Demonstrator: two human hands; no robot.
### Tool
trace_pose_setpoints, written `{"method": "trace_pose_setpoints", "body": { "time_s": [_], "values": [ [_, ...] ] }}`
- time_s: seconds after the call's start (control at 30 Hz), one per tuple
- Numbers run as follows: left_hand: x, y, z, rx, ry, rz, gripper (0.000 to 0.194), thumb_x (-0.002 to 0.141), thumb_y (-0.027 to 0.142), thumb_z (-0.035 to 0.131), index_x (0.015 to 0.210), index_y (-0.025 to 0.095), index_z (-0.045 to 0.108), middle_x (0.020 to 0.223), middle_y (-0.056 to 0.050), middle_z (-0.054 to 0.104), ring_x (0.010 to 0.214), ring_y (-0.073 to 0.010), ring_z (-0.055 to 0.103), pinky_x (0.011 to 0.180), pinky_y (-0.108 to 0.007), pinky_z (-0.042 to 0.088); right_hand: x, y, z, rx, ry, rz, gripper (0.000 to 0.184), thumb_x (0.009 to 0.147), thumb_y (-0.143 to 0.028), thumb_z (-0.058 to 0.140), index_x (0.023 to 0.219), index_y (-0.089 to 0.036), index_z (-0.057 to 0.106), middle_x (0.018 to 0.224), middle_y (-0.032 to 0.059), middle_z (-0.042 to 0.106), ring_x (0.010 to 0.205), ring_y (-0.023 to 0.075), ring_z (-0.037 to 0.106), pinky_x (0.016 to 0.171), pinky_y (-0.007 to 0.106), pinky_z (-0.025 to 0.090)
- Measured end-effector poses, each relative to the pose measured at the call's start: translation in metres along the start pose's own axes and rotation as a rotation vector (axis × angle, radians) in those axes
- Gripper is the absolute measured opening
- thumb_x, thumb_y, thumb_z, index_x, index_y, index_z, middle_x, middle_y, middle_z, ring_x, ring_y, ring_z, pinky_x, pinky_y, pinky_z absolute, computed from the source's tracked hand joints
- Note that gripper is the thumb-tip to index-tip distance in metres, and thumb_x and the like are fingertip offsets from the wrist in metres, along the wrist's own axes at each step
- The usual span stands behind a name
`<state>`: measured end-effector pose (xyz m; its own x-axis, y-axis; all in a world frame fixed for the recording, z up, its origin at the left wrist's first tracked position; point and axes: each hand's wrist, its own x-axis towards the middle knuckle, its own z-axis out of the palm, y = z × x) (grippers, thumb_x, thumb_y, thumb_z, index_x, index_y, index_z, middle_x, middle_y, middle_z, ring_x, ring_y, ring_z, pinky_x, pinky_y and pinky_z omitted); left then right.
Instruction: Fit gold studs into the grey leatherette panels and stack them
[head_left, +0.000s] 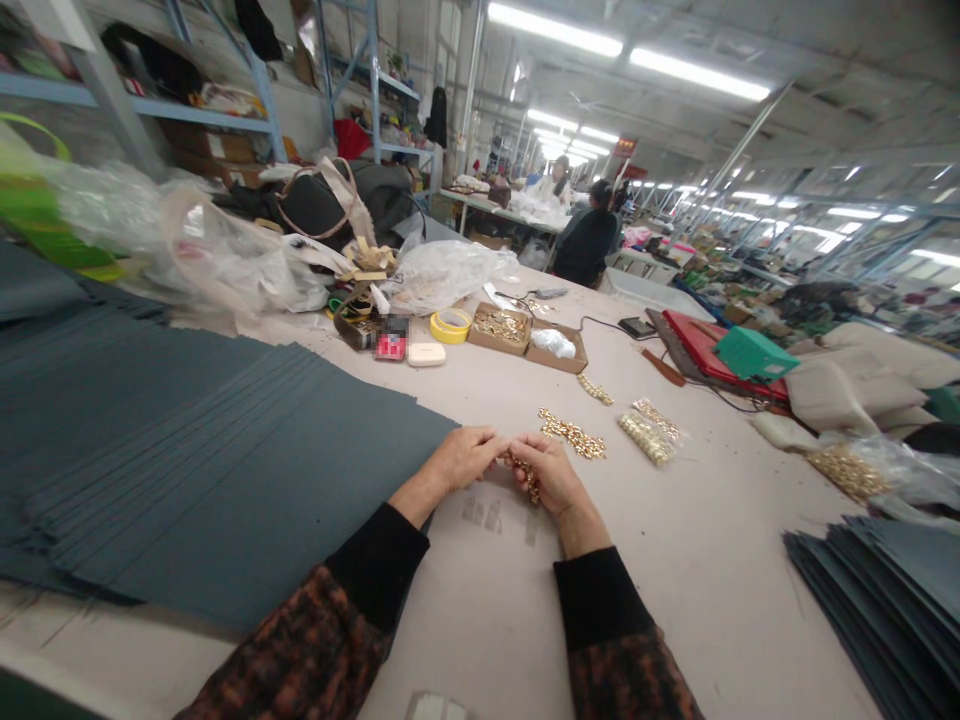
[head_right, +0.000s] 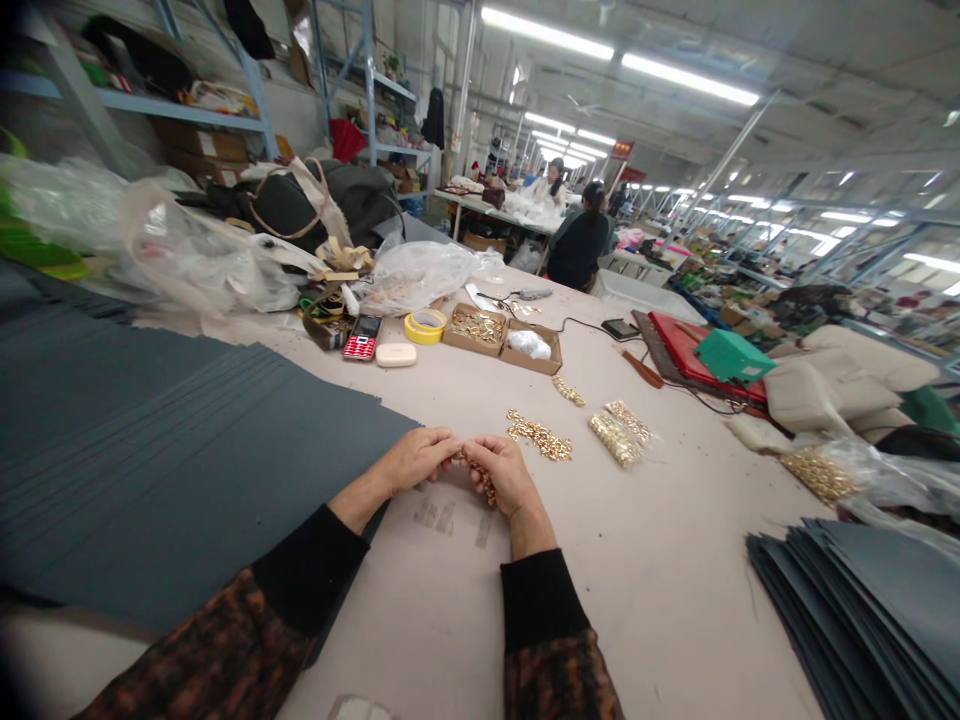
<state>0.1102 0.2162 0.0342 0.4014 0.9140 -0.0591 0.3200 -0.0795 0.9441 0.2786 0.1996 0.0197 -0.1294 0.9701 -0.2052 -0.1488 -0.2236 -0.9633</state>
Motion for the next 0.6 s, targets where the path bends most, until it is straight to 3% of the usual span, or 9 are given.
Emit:
{"method": "trace_pose_setpoints", "body": {
  "time_s": [0.27,0.43,0.6],
  "values": [
    [0.003,0.0,0.002,-0.119,-0.026,-0.088,0.033,0.095,0.041,0.052,0.075,0.015,0.057,0.062,0.005,0.056,0.043,-0.006,0.042,0.044,-0.02,0.034,-0.001,-0.001,-0.002,0.023,-0.023,-0.022,0.033,0.063,-0.042,0.08,0.073,-0.014,0.065,0.063,0.0001,0.064,0.038,0.0038,0.041,0.034,0.016,0.026],
    [-0.001,0.007,0.002,-0.179,-0.01,-0.153,0.034,0.095,0.042,0.051,0.075,0.015,0.056,0.057,0.007,0.051,0.039,-0.0049,0.035,0.039,-0.019,0.027,-0.002,-0.003,0.003,0.017,-0.037,-0.061,0.032,0.057,-0.031,0.083,0.079,-0.015,0.066,0.053,-0.0032,0.06,0.035,0.0038,0.036,0.035,0.017,0.025],
    [-0.002,0.011,0.001,-0.232,0.012,-0.165,0.026,0.093,0.036,0.053,0.08,0.015,0.058,0.061,0.005,0.055,0.038,-0.0044,0.037,0.036,-0.018,0.023,0.0,-0.002,0.005,0.058,0.051,-0.056,0.032,0.056,-0.033,0.082,0.074,-0.017,0.061,0.047,-0.0052,0.055,0.034,0.0035,0.03,0.034,0.017,0.021]
  ]
}}
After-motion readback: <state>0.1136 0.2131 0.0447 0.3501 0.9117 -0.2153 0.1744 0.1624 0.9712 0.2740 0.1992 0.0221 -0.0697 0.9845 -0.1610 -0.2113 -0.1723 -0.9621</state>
